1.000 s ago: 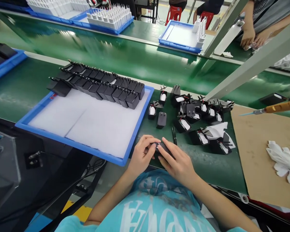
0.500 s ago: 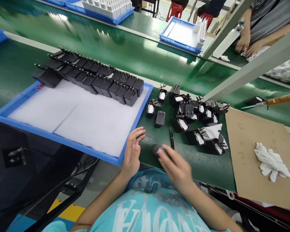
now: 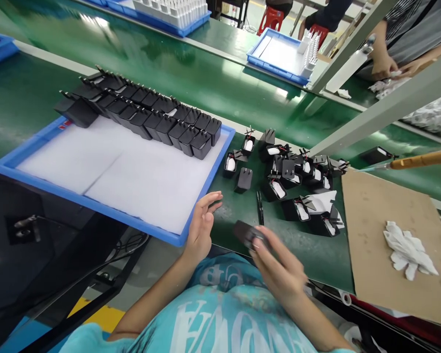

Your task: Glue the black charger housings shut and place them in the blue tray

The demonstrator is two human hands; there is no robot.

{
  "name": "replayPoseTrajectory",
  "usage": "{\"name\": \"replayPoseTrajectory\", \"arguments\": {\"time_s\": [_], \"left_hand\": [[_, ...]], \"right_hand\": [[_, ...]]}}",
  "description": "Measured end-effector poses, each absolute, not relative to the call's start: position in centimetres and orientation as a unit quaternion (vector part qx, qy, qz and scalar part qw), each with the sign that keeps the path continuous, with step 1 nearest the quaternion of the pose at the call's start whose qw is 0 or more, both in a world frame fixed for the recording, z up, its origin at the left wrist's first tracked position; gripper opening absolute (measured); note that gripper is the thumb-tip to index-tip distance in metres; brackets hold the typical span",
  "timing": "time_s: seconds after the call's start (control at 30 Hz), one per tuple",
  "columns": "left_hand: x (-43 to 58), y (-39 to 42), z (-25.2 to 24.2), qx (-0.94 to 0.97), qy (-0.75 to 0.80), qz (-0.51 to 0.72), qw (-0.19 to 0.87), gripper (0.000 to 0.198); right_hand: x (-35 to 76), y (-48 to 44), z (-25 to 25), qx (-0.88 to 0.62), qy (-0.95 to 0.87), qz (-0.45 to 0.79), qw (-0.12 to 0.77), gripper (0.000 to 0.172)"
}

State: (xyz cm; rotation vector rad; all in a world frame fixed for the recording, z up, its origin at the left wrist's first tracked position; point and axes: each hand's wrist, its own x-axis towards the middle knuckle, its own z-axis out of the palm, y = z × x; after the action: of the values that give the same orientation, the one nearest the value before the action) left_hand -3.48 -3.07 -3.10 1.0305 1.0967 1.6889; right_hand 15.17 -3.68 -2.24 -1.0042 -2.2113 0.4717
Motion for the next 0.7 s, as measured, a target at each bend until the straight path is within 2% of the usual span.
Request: {"name": "replayPoseTrajectory", "arguments": {"time_s": [0.1, 0.2, 0.3, 0.37, 0.5, 0.6, 0.7], "left_hand": [[-3.6, -3.2, -3.3, 0.424, 0.440, 0.673, 0.416, 0.035], [-3.6, -3.5, -3.4, 0.485, 0.428, 0.670, 0.364, 0.041], [-3.2, -3.6, -2.8, 0.625, 0.397, 0.624, 0.250, 0.077], [-2.4, -3.4, -1.8, 0.695, 0.384, 0.583, 0.169, 0.095], [-0.7, -2.6, 0.5, 0.711, 0.385, 0.574, 0.130, 0.081], [-0.1, -2.4, 1.4, 0.693, 0.382, 0.594, 0.145, 0.078], [0.1, -2.5, 1.7, 0.681, 0.390, 0.600, 0.153, 0.082]], "right_hand": [[15.4, -4.0, -2.6, -0.368, -0.847, 0.176, 0.340, 0.054], [15.4, -4.0, -2.2, -0.412, -0.772, 0.229, 0.425, 0.053], [15.0, -3.9, -1.2, -0.483, -0.584, 0.406, 0.511, 0.039], [14.5, -3.8, -0.5, -0.499, -0.425, 0.558, 0.509, 0.036], [13.2, -4.0, 0.4, -0.456, -0.236, 0.731, 0.450, 0.036], [12.8, -4.3, 0.5, -0.420, -0.222, 0.764, 0.436, 0.029], [12.6, -4.4, 0.5, -0.392, -0.275, 0.760, 0.439, 0.032]]}}
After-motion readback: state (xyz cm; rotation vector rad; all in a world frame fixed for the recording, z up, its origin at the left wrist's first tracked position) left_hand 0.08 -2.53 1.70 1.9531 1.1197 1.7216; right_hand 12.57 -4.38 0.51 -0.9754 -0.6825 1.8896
